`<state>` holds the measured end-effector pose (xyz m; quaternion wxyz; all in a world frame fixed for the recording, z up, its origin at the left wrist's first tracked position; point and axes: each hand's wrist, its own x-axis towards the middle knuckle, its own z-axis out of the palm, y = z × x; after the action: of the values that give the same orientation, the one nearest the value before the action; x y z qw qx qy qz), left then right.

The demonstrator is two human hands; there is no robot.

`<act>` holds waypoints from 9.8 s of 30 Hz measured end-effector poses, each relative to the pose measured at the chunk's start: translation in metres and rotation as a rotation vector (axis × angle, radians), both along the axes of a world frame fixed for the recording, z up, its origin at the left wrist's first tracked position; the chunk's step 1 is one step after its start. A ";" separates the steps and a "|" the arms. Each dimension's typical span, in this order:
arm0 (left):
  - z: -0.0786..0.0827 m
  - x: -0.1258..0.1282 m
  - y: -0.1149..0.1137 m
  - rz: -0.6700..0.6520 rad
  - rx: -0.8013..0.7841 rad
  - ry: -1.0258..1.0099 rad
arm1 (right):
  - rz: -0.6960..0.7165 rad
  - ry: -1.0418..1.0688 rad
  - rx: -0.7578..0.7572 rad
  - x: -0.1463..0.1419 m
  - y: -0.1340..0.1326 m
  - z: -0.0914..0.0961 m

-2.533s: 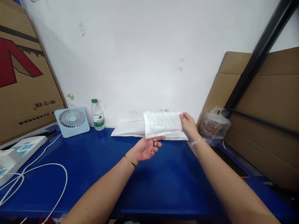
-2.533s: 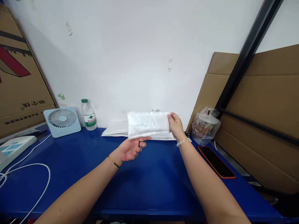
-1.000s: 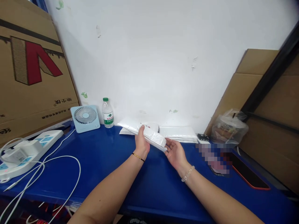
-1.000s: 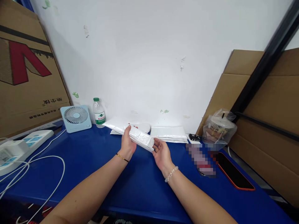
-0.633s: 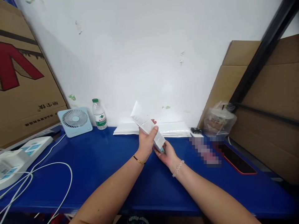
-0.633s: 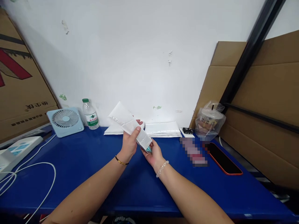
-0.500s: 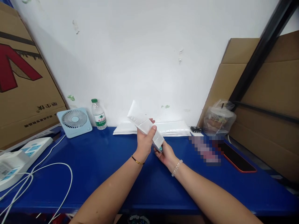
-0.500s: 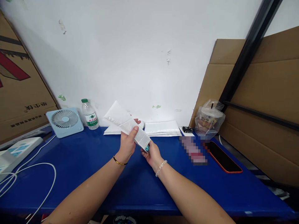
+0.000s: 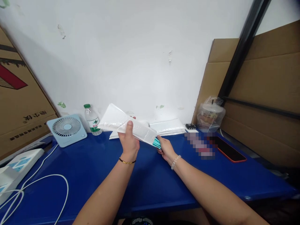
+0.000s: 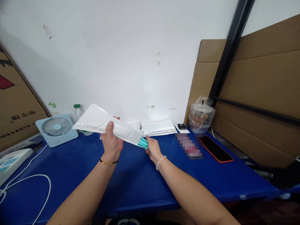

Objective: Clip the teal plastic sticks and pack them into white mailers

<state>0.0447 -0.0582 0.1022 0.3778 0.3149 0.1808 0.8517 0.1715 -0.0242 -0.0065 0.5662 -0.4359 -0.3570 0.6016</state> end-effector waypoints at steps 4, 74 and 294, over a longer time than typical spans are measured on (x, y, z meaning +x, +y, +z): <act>0.013 -0.027 0.005 0.052 0.023 -0.058 | -0.097 -0.133 0.024 0.016 0.009 -0.001; -0.111 -0.023 0.073 -0.099 -0.289 1.829 | 0.139 -1.345 0.556 0.077 0.050 -0.009; -0.075 -0.008 0.030 -0.297 -0.099 2.086 | 0.780 -1.474 0.558 0.099 0.000 0.059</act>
<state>0.0362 -0.0285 0.0277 0.1481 0.8947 0.4104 0.0958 0.2707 -0.0239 0.0522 0.0316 -0.4061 -0.8892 0.2083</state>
